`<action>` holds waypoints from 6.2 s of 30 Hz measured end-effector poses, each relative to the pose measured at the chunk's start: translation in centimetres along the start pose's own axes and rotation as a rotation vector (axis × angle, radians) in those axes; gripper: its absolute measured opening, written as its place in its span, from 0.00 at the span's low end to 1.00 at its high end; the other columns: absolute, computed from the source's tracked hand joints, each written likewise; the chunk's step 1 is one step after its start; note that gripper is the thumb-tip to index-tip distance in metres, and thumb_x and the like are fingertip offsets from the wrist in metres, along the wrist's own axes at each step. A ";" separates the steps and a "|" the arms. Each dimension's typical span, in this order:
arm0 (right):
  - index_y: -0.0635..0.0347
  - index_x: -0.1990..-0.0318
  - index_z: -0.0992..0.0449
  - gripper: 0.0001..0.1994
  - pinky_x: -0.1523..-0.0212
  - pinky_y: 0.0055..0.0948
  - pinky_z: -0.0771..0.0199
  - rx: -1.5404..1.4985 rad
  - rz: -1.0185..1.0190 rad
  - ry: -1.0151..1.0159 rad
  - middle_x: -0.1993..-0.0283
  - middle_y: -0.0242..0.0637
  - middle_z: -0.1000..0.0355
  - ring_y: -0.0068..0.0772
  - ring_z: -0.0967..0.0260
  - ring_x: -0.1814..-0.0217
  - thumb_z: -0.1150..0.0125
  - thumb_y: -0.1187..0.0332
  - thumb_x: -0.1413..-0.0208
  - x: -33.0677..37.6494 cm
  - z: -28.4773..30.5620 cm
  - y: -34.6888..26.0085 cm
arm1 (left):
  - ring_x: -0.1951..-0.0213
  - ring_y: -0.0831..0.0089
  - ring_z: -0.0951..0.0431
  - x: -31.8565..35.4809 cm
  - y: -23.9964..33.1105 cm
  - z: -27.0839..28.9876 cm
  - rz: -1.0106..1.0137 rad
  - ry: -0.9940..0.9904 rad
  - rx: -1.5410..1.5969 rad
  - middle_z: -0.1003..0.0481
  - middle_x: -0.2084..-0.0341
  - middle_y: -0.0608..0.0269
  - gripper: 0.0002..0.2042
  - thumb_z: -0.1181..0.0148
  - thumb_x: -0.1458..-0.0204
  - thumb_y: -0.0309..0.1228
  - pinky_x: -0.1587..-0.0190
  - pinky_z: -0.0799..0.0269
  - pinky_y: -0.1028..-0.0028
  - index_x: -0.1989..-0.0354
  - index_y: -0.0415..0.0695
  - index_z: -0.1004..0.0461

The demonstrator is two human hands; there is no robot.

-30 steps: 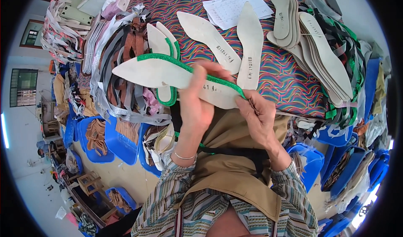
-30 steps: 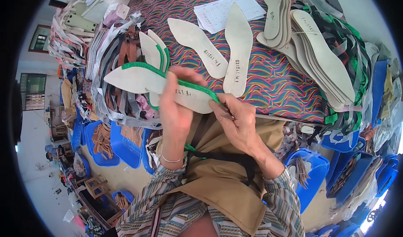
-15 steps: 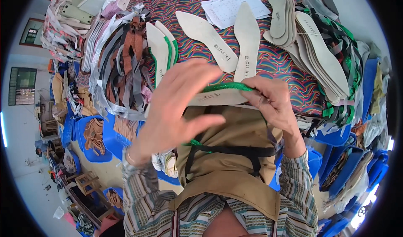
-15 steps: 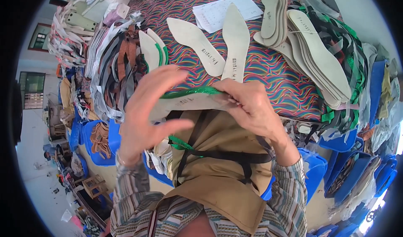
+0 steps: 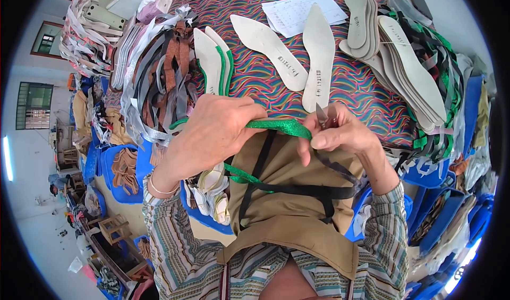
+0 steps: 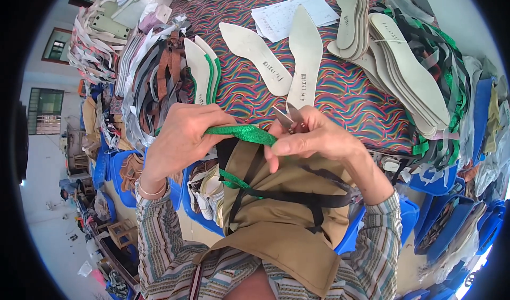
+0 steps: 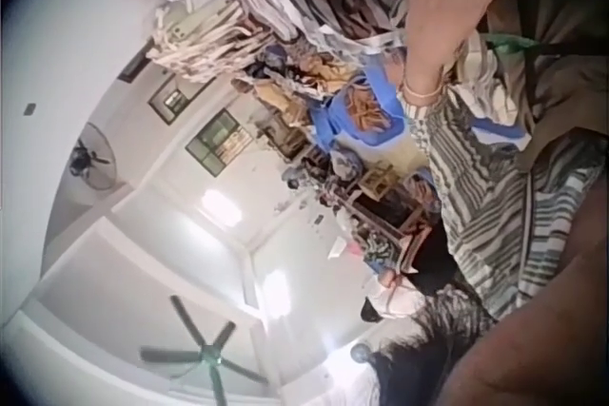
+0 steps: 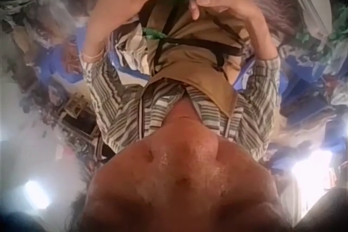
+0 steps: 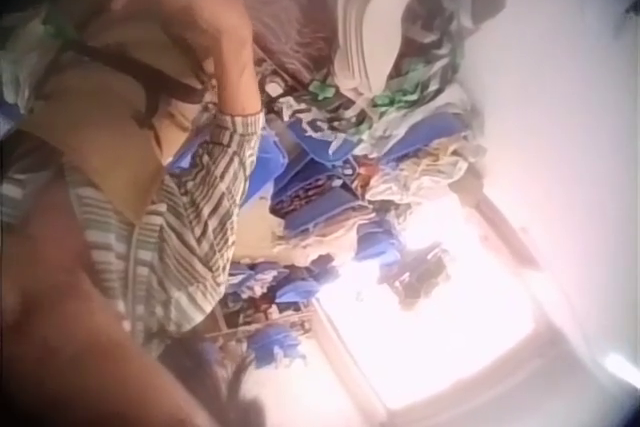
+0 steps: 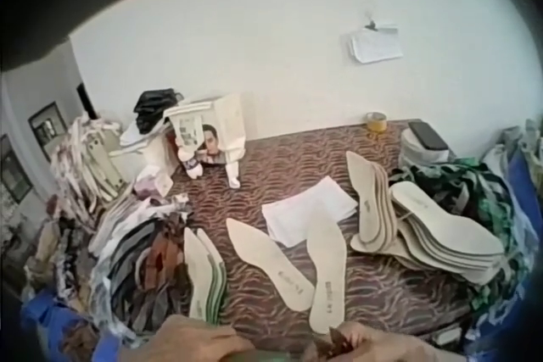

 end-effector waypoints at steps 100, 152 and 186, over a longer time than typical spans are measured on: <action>0.55 0.58 0.30 0.10 0.80 0.16 0.55 -0.583 0.384 0.379 0.75 0.24 0.36 0.11 0.52 0.80 0.49 0.58 0.33 -5.0 -3.1 3.6 | 0.59 0.73 0.23 -2.1 -5.1 -9.6 0.319 0.899 2.007 0.24 0.67 0.67 0.08 0.45 0.38 0.35 0.51 0.23 0.68 0.62 0.43 0.27; 0.65 0.76 0.29 0.11 0.80 0.22 0.51 0.662 0.331 0.576 0.83 0.23 0.42 0.12 0.49 0.79 0.36 0.72 0.44 -1.3 0.4 2.2 | 0.60 0.55 0.18 -2.0 -2.5 -9.8 0.287 0.766 1.650 0.20 0.67 0.46 0.12 0.41 0.48 0.19 0.53 0.22 0.60 0.55 0.34 0.27; 0.65 0.67 0.25 0.08 0.77 0.18 0.52 0.656 0.401 0.521 0.78 0.19 0.37 0.10 0.48 0.78 0.37 0.68 0.42 -4.3 2.1 -2.7 | 0.69 0.75 0.20 -0.9 1.0 -13.9 0.442 0.229 1.471 0.20 0.71 0.60 0.09 0.37 0.45 0.29 0.65 0.25 0.74 0.62 0.35 0.24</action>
Point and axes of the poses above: each hand's wrist, its own x-axis away from the middle knuckle, its own z-axis out of the back of the hand, y = z × x, the point moved 3 cm from there along -x, towards the middle knuckle
